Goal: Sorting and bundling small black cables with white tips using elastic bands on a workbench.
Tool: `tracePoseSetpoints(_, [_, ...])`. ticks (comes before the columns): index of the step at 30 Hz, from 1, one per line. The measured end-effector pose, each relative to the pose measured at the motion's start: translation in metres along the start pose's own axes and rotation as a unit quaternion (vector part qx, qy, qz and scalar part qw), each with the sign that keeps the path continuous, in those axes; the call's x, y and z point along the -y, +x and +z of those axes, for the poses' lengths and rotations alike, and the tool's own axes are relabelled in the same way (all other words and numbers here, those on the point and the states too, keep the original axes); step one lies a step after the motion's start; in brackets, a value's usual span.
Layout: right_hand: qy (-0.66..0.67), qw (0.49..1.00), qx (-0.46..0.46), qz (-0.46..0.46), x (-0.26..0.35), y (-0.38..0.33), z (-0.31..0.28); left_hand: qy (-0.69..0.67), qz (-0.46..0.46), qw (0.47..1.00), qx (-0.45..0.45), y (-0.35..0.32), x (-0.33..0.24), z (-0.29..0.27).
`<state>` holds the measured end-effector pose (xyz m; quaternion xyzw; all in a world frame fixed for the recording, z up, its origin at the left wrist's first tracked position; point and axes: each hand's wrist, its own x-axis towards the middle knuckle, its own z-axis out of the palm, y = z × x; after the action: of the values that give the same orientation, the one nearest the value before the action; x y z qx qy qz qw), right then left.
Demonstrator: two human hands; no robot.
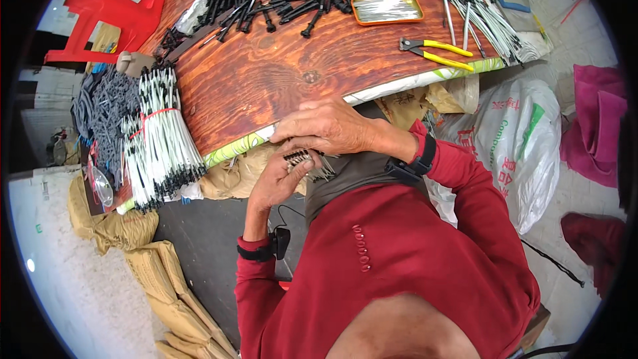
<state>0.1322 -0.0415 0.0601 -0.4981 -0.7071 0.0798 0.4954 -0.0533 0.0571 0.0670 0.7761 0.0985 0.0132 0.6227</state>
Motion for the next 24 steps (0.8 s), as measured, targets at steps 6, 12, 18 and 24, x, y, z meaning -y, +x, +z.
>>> tracePoseSetpoints(6, [-0.011, 1.000, 0.019, 0.012, -0.001, -0.004, 0.008, 0.006, -0.008, 0.999, -0.035, -0.009, -0.003, 0.009])
tracePoseSetpoints(12, [0.018, 0.999, 0.030, 0.010, 0.011, 0.004, 0.002, 0.082, 0.093, 0.989, -0.080, -0.006, -0.004, 0.015])
tracePoseSetpoints(18, [0.138, 0.988, 0.064, 0.011, 0.004, 0.014, 0.002, 0.039, 0.132, 0.986, -0.099, 0.000, -0.002, 0.013])
tracePoseSetpoints(24, [0.262, 0.946, 0.139, 0.131, 0.004, 0.005, -0.004, 0.069, 0.162, 0.977, -0.121, 0.000, 0.013, 0.022])
